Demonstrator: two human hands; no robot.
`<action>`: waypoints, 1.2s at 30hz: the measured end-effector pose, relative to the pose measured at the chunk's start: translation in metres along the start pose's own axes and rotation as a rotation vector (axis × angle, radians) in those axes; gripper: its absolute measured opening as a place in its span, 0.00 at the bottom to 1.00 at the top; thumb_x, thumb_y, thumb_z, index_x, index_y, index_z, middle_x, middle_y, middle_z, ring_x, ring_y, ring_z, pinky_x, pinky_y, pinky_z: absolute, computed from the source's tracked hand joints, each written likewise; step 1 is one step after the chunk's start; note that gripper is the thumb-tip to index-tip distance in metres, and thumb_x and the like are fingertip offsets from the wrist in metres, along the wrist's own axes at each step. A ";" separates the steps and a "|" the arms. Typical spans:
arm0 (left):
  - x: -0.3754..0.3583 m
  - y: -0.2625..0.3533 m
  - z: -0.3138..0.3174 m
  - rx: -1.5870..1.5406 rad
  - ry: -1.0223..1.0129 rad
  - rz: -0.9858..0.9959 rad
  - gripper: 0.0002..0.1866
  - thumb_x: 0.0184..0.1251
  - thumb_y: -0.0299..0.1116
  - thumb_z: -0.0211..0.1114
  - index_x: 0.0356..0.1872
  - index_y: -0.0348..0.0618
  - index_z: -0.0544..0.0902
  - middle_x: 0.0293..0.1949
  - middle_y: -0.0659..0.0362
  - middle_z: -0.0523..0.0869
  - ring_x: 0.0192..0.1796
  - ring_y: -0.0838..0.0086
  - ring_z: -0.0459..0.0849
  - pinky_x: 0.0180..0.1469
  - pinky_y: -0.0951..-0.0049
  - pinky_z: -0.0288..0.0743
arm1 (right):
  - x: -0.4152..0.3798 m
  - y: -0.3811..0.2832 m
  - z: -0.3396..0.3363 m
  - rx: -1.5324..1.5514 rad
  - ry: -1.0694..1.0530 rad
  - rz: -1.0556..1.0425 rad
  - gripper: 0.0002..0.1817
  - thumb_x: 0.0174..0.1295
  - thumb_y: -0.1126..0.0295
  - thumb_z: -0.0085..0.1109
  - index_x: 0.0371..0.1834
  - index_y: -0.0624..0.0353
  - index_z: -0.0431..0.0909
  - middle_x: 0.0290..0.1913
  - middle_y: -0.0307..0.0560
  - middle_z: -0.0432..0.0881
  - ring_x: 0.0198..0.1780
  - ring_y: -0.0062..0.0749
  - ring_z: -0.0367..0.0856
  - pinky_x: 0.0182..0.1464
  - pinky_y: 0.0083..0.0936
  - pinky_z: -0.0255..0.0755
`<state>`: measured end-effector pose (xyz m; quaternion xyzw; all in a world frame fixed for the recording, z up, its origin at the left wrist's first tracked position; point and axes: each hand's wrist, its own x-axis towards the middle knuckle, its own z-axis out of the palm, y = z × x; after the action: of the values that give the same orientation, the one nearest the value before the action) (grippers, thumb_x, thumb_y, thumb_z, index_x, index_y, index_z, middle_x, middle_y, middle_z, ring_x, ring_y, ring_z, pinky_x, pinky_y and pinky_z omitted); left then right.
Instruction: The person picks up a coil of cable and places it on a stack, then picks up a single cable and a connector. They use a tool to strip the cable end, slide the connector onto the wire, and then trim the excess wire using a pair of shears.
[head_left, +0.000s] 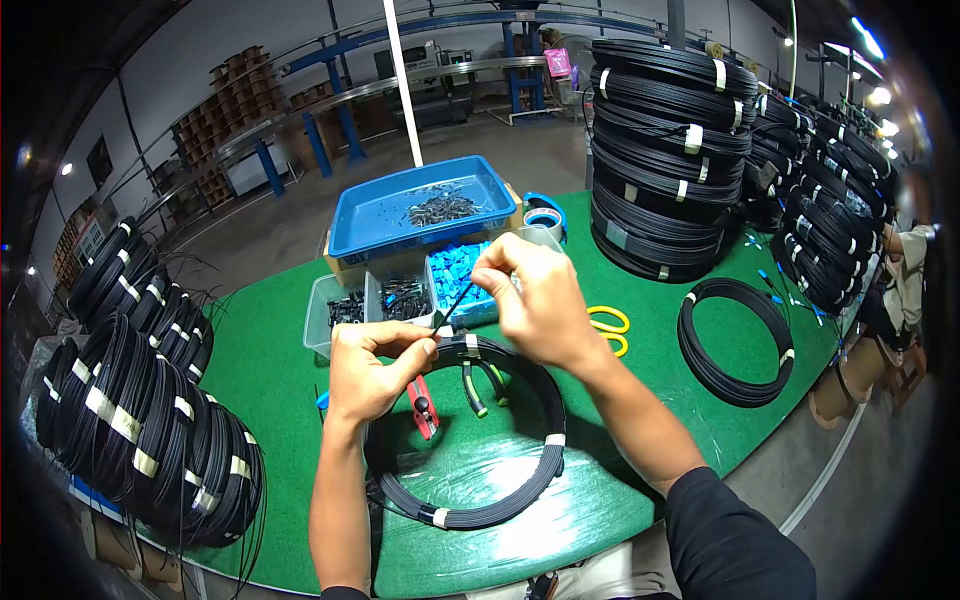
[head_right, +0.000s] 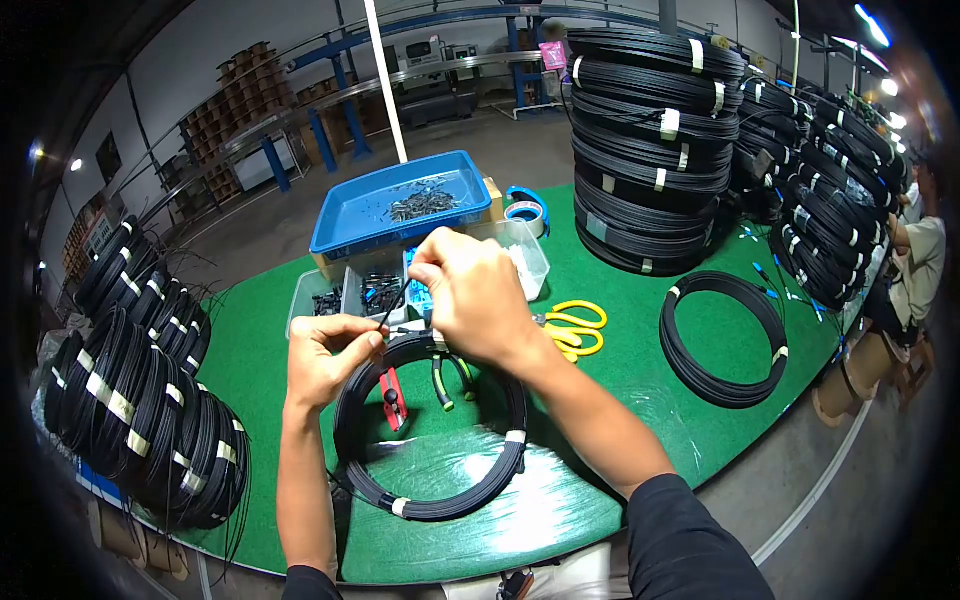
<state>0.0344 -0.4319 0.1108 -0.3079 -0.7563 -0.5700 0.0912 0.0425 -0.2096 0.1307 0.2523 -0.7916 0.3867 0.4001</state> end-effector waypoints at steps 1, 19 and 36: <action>0.001 -0.001 -0.002 -0.034 0.020 -0.023 0.07 0.60 0.23 0.70 0.38 0.33 0.90 0.28 0.56 0.91 0.28 0.82 0.86 0.34 0.81 0.80 | -0.001 0.002 -0.003 0.336 -0.141 0.365 0.08 0.66 0.69 0.62 0.33 0.61 0.77 0.28 0.36 0.79 0.29 0.23 0.78 0.34 0.21 0.69; -0.001 0.016 -0.001 0.063 0.039 0.071 0.06 0.59 0.25 0.72 0.35 0.33 0.90 0.26 0.56 0.90 0.26 0.80 0.87 0.31 0.81 0.79 | 0.004 0.014 -0.021 0.730 -0.451 0.338 0.06 0.67 0.71 0.63 0.40 0.64 0.81 0.34 0.39 0.82 0.34 0.19 0.78 0.39 0.19 0.73; -0.001 0.006 0.003 -0.055 -0.012 0.085 0.06 0.60 0.23 0.72 0.36 0.32 0.90 0.26 0.56 0.89 0.25 0.81 0.84 0.30 0.81 0.77 | 0.007 0.018 -0.026 0.863 -0.599 0.528 0.08 0.67 0.69 0.61 0.35 0.63 0.80 0.27 0.35 0.79 0.27 0.16 0.75 0.33 0.16 0.71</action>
<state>0.0393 -0.4289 0.1143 -0.3457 -0.7272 -0.5842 0.1023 0.0374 -0.1788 0.1387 0.2849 -0.6772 0.6724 -0.0899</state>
